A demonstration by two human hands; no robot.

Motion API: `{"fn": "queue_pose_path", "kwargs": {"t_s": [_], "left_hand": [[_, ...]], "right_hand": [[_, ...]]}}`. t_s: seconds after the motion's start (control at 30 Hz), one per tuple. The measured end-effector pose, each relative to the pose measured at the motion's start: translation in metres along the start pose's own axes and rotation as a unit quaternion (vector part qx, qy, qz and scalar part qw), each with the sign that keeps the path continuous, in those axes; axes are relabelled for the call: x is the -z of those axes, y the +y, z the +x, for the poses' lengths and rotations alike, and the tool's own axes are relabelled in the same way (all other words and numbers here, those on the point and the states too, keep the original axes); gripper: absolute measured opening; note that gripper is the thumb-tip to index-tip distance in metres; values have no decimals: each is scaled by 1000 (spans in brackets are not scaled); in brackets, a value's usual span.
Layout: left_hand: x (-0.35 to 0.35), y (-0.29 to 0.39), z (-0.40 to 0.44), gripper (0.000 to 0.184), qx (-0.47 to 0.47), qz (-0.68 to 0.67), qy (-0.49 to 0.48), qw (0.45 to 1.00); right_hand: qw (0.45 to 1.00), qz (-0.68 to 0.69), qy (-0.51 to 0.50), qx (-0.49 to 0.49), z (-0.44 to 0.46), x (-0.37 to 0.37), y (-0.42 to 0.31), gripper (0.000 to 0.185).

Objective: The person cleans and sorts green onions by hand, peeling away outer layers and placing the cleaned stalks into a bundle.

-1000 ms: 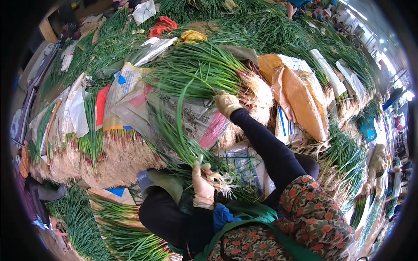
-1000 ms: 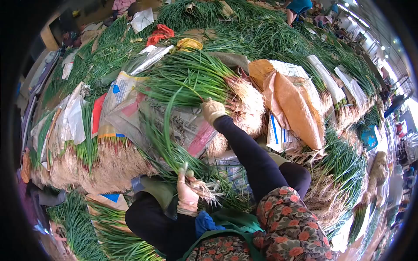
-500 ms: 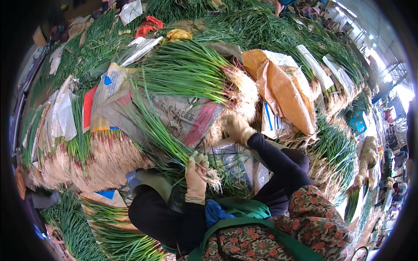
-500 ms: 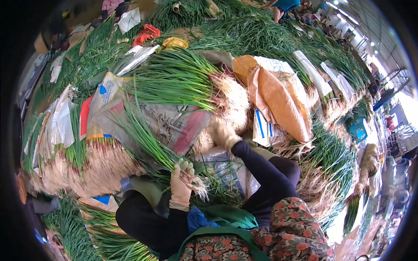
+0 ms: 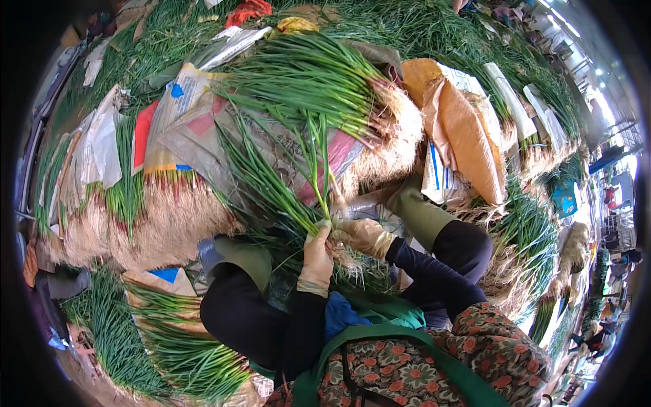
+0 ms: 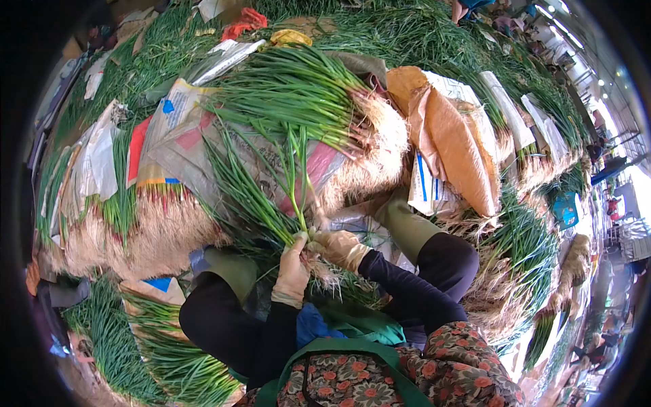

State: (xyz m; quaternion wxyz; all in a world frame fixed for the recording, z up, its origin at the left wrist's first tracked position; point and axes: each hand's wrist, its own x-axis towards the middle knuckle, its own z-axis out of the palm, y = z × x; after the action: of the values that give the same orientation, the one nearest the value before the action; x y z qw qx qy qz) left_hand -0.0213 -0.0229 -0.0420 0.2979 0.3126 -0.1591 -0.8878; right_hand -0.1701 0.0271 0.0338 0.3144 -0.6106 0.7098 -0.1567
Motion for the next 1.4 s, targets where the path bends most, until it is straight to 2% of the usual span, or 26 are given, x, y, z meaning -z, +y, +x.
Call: {"fn": "queue_pose_path", "kwargs": {"t_s": [0.07,0.13,0.23,0.27,0.37,0.4,0.43,0.47,0.5,0.53,0.57,0.63,0.67,0.7,0.73,0.77,0.83,0.9,0.97,1.03,1.07,1.17,1.23,1.27,1.33,1.4], "left_hand": [[-8,2,-4,13,-7,84,103,991],[-13,-9,-2,5,-36,48,133,989],[-35,0,-14,3,-64,41,150,986],[-41,1,-17,5,-70,26,157,985],[-48,11,-28,12,-105,-47,117,986],[-49,14,-32,12,-130,-60,79,987],[-49,18,-34,12,-155,-73,40,984],[-54,26,-37,12,-175,-87,60,979],[-51,28,-34,10,-177,-96,90,975],[-39,27,-30,10,-159,-113,70,978],[-27,26,-23,10,-143,-130,49,980],[-26,25,-22,17,-73,-162,66,982],[-31,27,-27,19,-39,-174,60,982],[-33,29,-30,21,-5,-182,54,982],[-22,26,-27,29,13,-179,-35,983],[-29,29,-28,29,11,-151,16,988],[-43,30,-29,30,0,-99,118,988],[-51,32,-29,25,-52,-80,142,985],[-20,12,-10,22,-104,10,147,984],[-18,9,-6,19,-74,42,104,991],[-29,11,-14,16,-35,27,143,989],[-33,4,-18,11,8,-23,166,986],[-34,5,-24,9,18,-38,133,990],[-40,7,-30,9,27,-38,107,993],[-40,0,-31,11,44,-44,93,994],[-47,-2,-37,14,31,-28,78,996]], "right_hand": [[992,122,9,-38,10,4,15,36],[967,230,104,-38,35,-5,35,32],[969,221,100,44,68,-42,44,25],[962,250,89,-65,71,-48,40,26],[946,223,181,-151,69,-55,40,35],[965,118,125,-197,63,-51,47,36],[995,-32,-43,-82,56,-50,51,35],[960,-181,-211,37,44,-50,53,35],[937,-171,-249,178,33,-65,62,34],[942,-36,-333,23,20,-68,78,35],[902,98,-398,-132,10,-43,56,36],[995,-55,-41,-75,29,-33,65,37],[981,-126,145,-41,43,-29,73,37],[969,-139,188,-76,60,-26,88,21],[976,-17,172,-134,76,-21,87,23],[964,104,153,-189,86,-19,83,24],[999,-37,32,23,86,-19,77,30],[991,11,118,-65,62,-15,30,31],[993,-58,90,-45,26,-15,-7,27],[988,-148,23,31,-5,-39,-12,21],[986,-149,-80,14,-20,-39,-18,29],[975,40,-131,177,-18,-50,55,48],[963,256,-84,32,0,-37,61,55],[898,425,-96,-65,13,-21,48,53],[921,390,-14,-6,35,-31,57,52],[793,589,-59,-140,39,-5,-3,41]]}}
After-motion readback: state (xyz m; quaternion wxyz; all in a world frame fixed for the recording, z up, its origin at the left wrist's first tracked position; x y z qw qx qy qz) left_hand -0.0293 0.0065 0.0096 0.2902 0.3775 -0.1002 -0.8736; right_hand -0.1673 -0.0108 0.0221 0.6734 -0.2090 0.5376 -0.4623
